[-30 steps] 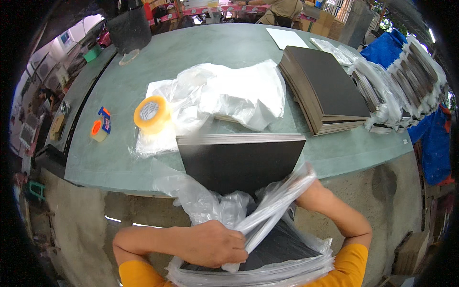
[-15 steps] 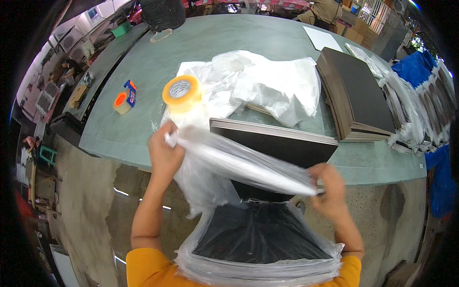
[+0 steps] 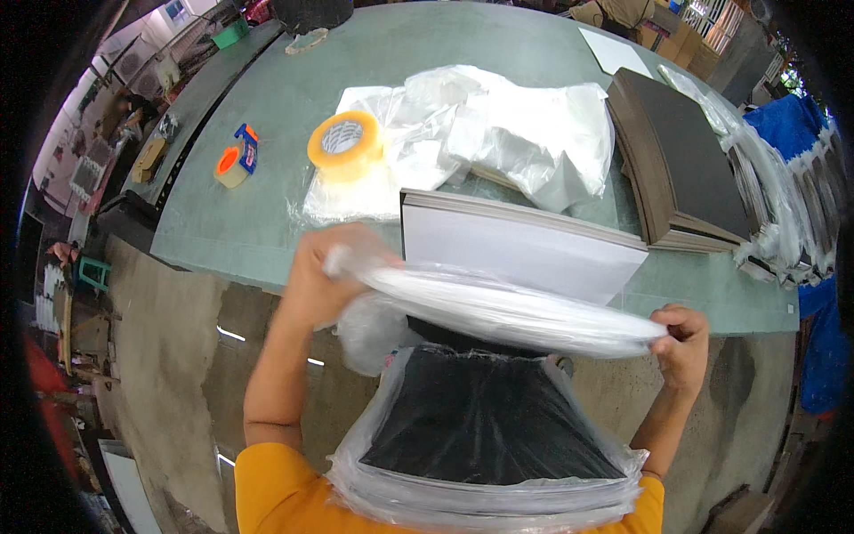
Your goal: The person wraps individual black books in clear plastic sleeves, sliding each book into a bag and folding the excess plastic over the opening before placing it onto a stack.
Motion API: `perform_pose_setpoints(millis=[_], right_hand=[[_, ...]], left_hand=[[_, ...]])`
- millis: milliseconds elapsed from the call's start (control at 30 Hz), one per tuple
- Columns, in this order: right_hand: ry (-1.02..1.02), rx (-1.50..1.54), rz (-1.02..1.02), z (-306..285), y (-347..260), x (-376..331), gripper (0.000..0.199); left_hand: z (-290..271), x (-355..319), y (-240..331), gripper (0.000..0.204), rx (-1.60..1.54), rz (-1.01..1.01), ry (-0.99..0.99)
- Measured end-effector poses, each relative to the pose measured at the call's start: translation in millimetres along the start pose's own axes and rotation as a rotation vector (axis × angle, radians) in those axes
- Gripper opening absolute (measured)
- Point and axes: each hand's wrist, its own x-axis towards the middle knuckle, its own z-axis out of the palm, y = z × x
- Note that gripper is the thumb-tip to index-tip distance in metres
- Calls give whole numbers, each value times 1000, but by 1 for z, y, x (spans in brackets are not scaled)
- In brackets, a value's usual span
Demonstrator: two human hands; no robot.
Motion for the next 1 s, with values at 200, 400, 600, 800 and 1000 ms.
perform_pose_setpoints(millis=[200,400,600,800,1000], right_hand=[[-129,337,608,-20,146,-38,47],[328,-417,701,35,274,-60,18],[-355,-890,595,21,229,-70,11],[-854,45,194,34,28,-23,25],[-1133,-297,267,83,125,-49,45]], left_hand=[[12,-90,-138,32,-1172,-983,-458],[76,-144,-185,37,-737,-1154,-312],[61,-132,-175,39,511,-658,-575],[16,-47,9,18,-282,-188,-789],[110,-99,-73,19,-228,-281,-890]])
